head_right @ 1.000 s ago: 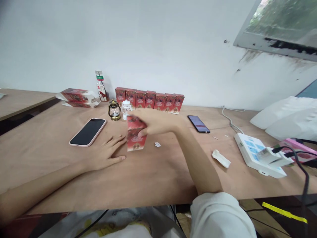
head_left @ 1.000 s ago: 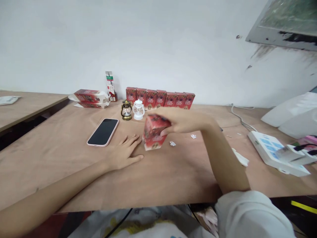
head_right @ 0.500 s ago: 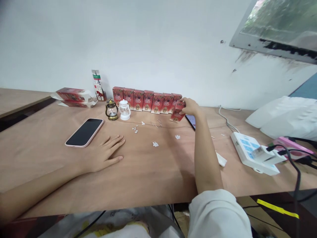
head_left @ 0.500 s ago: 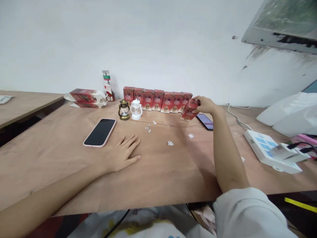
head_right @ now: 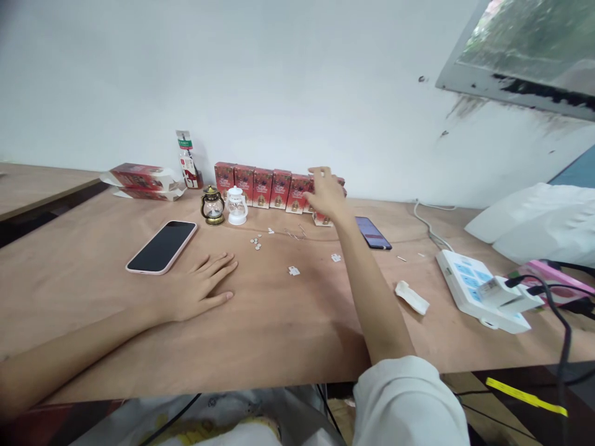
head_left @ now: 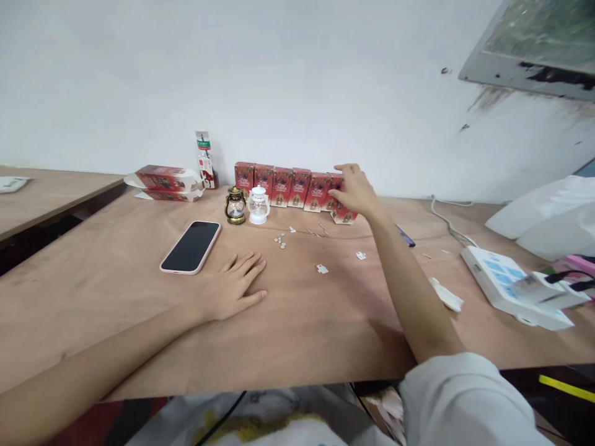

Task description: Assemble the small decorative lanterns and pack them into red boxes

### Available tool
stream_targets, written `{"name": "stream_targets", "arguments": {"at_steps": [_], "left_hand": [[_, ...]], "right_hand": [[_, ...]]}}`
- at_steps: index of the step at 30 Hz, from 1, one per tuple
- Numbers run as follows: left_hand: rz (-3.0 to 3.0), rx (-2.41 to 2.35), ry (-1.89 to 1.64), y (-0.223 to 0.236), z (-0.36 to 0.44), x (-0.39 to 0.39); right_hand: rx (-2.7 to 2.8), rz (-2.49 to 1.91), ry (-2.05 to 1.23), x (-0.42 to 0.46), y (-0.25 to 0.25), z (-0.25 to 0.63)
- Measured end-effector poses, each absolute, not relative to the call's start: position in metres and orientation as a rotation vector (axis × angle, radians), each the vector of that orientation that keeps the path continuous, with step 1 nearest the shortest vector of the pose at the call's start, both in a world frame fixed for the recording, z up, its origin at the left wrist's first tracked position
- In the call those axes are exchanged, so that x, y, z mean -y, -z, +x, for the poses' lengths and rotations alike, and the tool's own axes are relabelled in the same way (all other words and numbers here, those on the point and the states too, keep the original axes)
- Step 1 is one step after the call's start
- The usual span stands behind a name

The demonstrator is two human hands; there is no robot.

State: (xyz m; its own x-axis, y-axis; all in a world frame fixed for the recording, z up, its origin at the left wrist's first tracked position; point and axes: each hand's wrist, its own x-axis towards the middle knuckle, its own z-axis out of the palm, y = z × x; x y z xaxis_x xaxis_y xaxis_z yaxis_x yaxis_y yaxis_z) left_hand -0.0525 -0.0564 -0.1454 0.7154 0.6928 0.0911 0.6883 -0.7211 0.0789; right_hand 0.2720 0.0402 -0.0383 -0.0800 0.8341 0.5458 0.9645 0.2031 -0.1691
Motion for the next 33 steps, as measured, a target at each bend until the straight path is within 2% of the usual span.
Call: {"name": "stream_targets", "arguments": {"at_steps": [7, 13, 18, 27, 29, 33], "left_hand": [[2.858, -1.181, -0.104, 0.14, -0.051, 0.061], [2.863, -1.18, -0.142, 0.138, -0.051, 0.061], [2.844, -1.179, -0.125, 0.141, -0.051, 0.061], [2.817, -1.214, -0.354, 0.141, -0.035, 0.046], [2.803, -1.256, -0.354, 0.138, -0.023, 0.036], [2.815, -1.415, -0.318, 0.133, 0.005, 0.019]], "right_hand": [[2.36, -1.413, 0.224, -0.058, 0.046, 0.16], [2.477, -1.578, 0.134, -0.087, 0.047, 0.121], [2.479, -1.655, 0.131, -0.076, 0.047, 0.132], [2.364, -1.731, 0.016, -0.044, 0.065, 0.181], [2.167, -1.697, -0.049, -0.041, 0.067, 0.202], [1.379, -1.258, -0.476, -0.029, 0.084, 0.258]]}}
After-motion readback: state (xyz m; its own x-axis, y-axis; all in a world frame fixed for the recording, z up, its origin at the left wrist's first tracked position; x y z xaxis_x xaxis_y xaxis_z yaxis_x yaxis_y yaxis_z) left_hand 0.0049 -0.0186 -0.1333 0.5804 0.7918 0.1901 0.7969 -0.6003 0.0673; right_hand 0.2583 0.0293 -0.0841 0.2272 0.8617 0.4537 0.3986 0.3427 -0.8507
